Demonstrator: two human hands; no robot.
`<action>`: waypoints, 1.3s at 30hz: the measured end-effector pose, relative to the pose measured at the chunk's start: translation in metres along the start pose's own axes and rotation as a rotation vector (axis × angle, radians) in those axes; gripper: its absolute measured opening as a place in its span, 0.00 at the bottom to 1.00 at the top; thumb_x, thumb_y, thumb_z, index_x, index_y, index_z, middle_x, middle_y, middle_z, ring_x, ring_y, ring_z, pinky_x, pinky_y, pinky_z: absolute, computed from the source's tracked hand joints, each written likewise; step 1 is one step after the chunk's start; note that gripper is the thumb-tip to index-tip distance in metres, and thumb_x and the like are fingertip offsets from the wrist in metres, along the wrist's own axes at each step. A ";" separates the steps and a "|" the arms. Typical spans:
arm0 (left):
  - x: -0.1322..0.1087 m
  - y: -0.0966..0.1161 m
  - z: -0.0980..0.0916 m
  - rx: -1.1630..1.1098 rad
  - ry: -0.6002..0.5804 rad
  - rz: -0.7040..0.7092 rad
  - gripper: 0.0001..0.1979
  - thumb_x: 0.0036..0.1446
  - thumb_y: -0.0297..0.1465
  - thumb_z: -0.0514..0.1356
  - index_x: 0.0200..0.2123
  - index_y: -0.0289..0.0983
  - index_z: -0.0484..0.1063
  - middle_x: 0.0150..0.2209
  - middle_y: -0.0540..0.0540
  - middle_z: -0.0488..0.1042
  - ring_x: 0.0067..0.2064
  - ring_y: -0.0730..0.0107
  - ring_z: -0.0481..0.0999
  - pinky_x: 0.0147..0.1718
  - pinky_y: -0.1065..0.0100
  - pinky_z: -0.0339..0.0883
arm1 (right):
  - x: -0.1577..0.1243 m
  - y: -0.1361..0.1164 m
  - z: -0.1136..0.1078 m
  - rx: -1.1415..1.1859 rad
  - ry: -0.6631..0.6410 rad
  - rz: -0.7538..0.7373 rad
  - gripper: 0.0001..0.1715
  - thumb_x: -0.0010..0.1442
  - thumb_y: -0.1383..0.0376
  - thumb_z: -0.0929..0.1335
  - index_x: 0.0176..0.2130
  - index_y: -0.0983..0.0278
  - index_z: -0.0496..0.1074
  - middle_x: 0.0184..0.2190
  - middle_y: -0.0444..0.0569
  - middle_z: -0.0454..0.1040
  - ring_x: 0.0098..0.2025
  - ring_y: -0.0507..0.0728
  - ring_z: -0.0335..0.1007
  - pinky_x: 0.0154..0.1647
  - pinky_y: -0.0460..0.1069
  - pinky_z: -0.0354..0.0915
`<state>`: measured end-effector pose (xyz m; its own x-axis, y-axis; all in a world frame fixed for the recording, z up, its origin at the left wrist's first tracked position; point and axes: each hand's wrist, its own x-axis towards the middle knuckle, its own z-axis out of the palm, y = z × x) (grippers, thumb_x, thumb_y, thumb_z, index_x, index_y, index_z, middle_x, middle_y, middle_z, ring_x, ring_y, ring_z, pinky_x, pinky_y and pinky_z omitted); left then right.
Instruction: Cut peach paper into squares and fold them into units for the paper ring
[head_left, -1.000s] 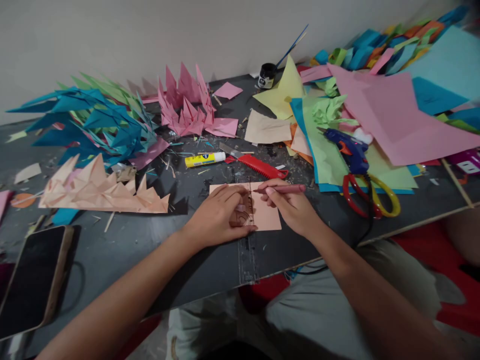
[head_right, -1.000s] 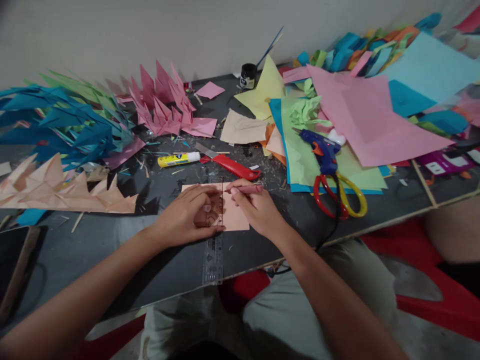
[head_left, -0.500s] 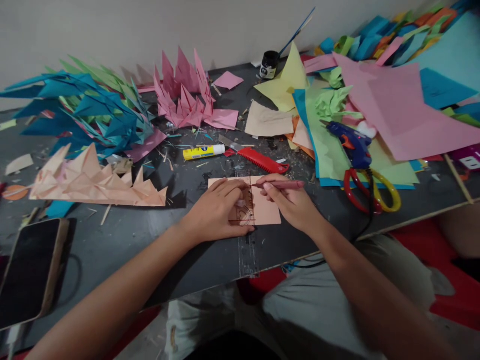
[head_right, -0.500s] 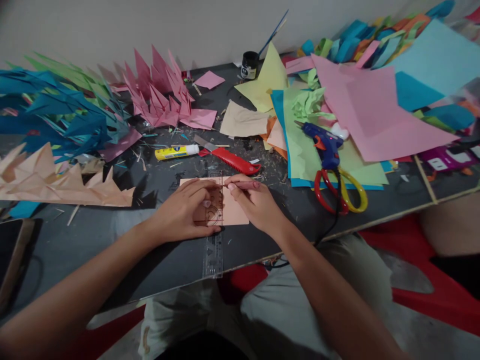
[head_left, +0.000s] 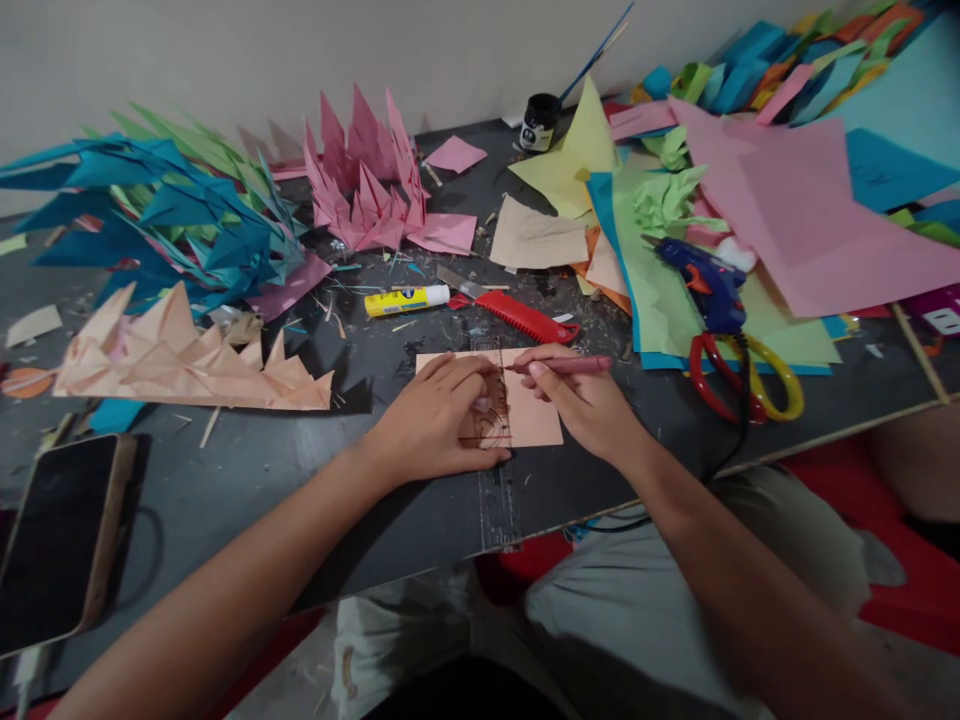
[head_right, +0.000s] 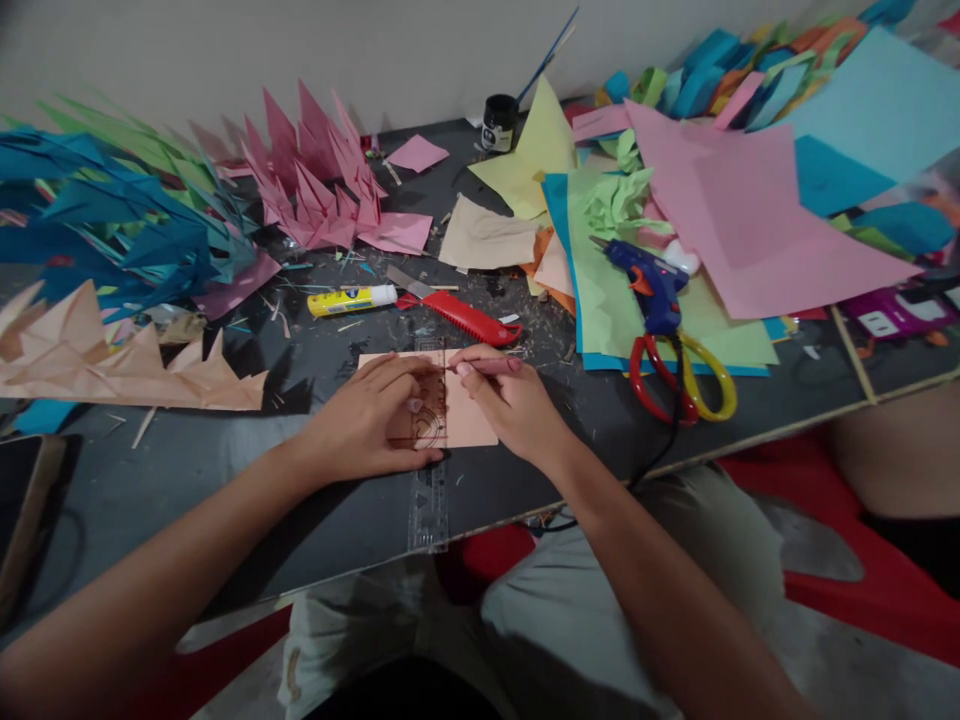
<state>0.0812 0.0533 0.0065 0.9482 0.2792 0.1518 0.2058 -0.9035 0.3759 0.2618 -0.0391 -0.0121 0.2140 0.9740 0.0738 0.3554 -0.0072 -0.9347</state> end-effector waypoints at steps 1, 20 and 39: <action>0.000 0.000 0.000 0.001 0.000 0.001 0.26 0.47 0.48 0.59 0.41 0.33 0.63 0.52 0.35 0.65 0.55 0.55 0.63 0.55 0.52 0.53 | 0.000 0.000 0.000 -0.003 0.000 -0.001 0.16 0.61 0.55 0.60 0.40 0.61 0.69 0.31 0.46 0.71 0.32 0.53 0.69 0.34 0.48 0.65; 0.001 -0.001 0.002 -0.004 -0.004 0.002 0.30 0.47 0.49 0.59 0.45 0.33 0.62 0.51 0.36 0.66 0.55 0.56 0.63 0.55 0.52 0.53 | -0.001 -0.007 -0.002 -0.023 -0.090 -0.098 0.15 0.62 0.60 0.59 0.33 0.64 0.70 0.33 0.47 0.74 0.33 0.52 0.69 0.32 0.46 0.64; 0.000 0.000 0.002 -0.003 -0.001 -0.004 0.32 0.46 0.49 0.59 0.48 0.31 0.62 0.52 0.36 0.66 0.55 0.57 0.63 0.56 0.54 0.52 | -0.006 -0.008 -0.005 0.019 -0.269 0.038 0.16 0.59 0.61 0.61 0.29 0.66 0.73 0.28 0.49 0.75 0.29 0.51 0.71 0.25 0.43 0.63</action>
<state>0.0821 0.0529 0.0045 0.9476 0.2823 0.1495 0.2087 -0.9013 0.3796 0.2625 -0.0459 -0.0033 -0.0231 0.9983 -0.0542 0.3336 -0.0434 -0.9417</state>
